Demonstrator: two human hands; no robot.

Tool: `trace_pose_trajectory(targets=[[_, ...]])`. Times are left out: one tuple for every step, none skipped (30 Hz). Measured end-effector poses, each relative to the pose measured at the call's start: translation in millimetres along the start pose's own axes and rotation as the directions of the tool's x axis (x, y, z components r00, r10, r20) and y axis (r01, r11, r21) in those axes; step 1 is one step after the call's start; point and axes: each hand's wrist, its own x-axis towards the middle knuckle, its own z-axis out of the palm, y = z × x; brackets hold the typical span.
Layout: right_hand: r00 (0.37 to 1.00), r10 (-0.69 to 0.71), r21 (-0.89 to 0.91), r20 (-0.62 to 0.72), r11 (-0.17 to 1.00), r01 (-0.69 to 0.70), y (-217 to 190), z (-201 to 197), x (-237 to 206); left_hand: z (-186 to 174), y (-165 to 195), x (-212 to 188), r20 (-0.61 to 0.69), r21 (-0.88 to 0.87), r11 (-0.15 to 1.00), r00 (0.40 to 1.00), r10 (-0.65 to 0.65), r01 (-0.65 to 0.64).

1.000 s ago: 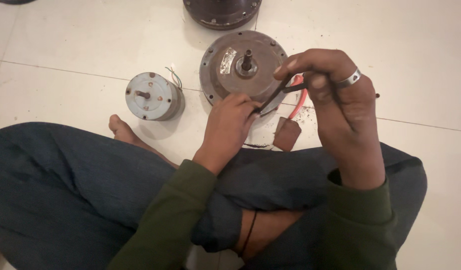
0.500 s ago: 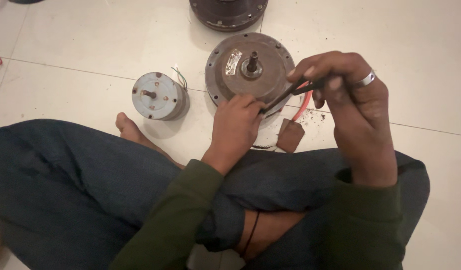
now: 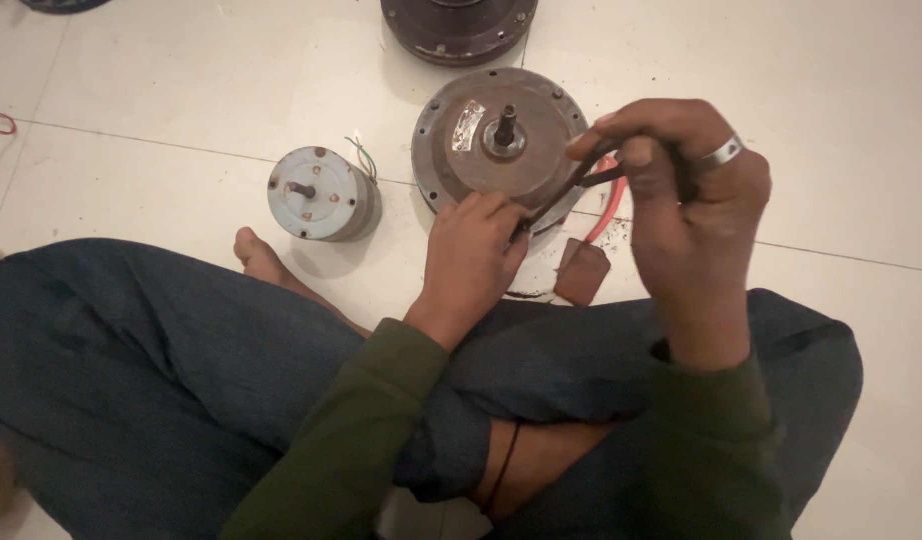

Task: The person sits on the floor and uses a curved metal rod to scrape around the edge of an electric motor housing, working around its circumference and repositioning the housing while scraping off residue. Loose screws and pliers lie nearby on the floor.

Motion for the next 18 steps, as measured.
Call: trace_pose_trajectory(targets=[[1.000,-0.013,-0.011,-0.016,1.000,0.013,1.2,4.1,-0.1,0.0,0.1,0.0,0.005,0.004,1.000,1.000,-0.004,0.004],[0.999,-0.045,-0.065,-0.031,0.997,0.043,1.8,9.4,-1.2,0.0,0.6,-0.2,0.010,0.007,1.000,1.000,-0.008,0.008],[0.996,-0.077,-0.120,-0.043,0.990,0.071,2.0,15.6,-2.8,-0.3,0.7,-0.1,0.015,0.010,1.000,1.000,-0.011,0.011],[0.992,-0.110,-0.177,-0.055,0.979,0.098,1.9,21.5,-4.3,-0.7,1.2,-0.5,0.005,-0.007,1.000,1.000,-0.009,0.009],[0.986,-0.135,-0.233,-0.098,0.966,0.109,1.8,27.0,-5.9,-1.1,1.5,-0.9,-0.006,-0.026,1.000,1.000,-0.006,0.006],[0.977,-0.162,-0.288,-0.138,0.951,0.117,1.6,32.8,-7.6,-1.6,1.8,-1.2,-0.018,-0.043,0.999,1.000,-0.005,0.004],[0.966,-0.191,-0.339,-0.175,0.933,0.123,1.1,37.7,-9.8,-2.0,2.1,-1.8,-0.009,-0.047,0.999,1.000,-0.016,0.015],[0.956,-0.224,-0.403,-0.187,0.906,0.133,-0.6,41.0,-12.9,-2.5,2.3,-2.0,-0.002,-0.048,0.998,1.000,-0.027,0.026],[0.945,-0.261,-0.467,-0.197,0.873,0.143,-2.3,43.4,-15.9,-2.7,2.5,-2.0,0.005,-0.051,0.998,0.999,-0.034,0.034],[0.933,-0.298,-0.531,-0.203,0.834,0.151,-2.9,45.2,-17.3,-2.6,3.1,-1.9,0.002,-0.068,0.997,0.999,-0.032,0.032],[0.923,-0.323,-0.564,-0.211,0.811,0.155,-3.0,47.7,-17.8,-2.6,3.8,-2.0,0.000,-0.085,0.996,0.999,-0.032,0.032],[0.912,-0.348,-0.595,-0.218,0.788,0.158,-3.1,51.0,-18.1,-2.7,4.6,-2.1,-0.002,-0.101,0.994,0.999,-0.033,0.033],[0.900,-0.374,-0.626,-0.225,0.763,0.161,-3.2,53.8,-17.4,-2.5,5.7,-1.9,-0.047,-0.124,0.992,0.999,-0.009,0.003],[0.899,-0.375,-0.642,-0.227,0.752,0.151,-4.3,57.2,-17.2,-2.3,7.3,-2.0,-0.091,-0.144,0.989,0.996,0.015,-0.029],[0.896,-0.378,-0.659,-0.231,0.739,0.142,-5.8,61.0,-16.7,-2.4,8.4,-1.8,-0.137,-0.162,0.985,0.990,0.043,-0.065],[0.891,-0.387,-0.677,-0.235,0.723,0.135,-6.6,62.4,-13.7,-2.6,8.5,-0.1,-0.127,-0.172,0.984,0.992,0.019,-0.041],[0.893,-0.375,-0.649,-0.249,0.749,0.133,-7.8,61.7,-9.7,-2.5,8.5,1.5,-0.115,-0.183,0.983,0.993,-0.006,-0.015],[0.898,-0.354,-0.618,-0.261,0.776,0.126,-10.5,60.4,-7.3,-2.5,8.6,2.0,-0.097,-0.196,0.980,0.995,-0.039,0.019]])
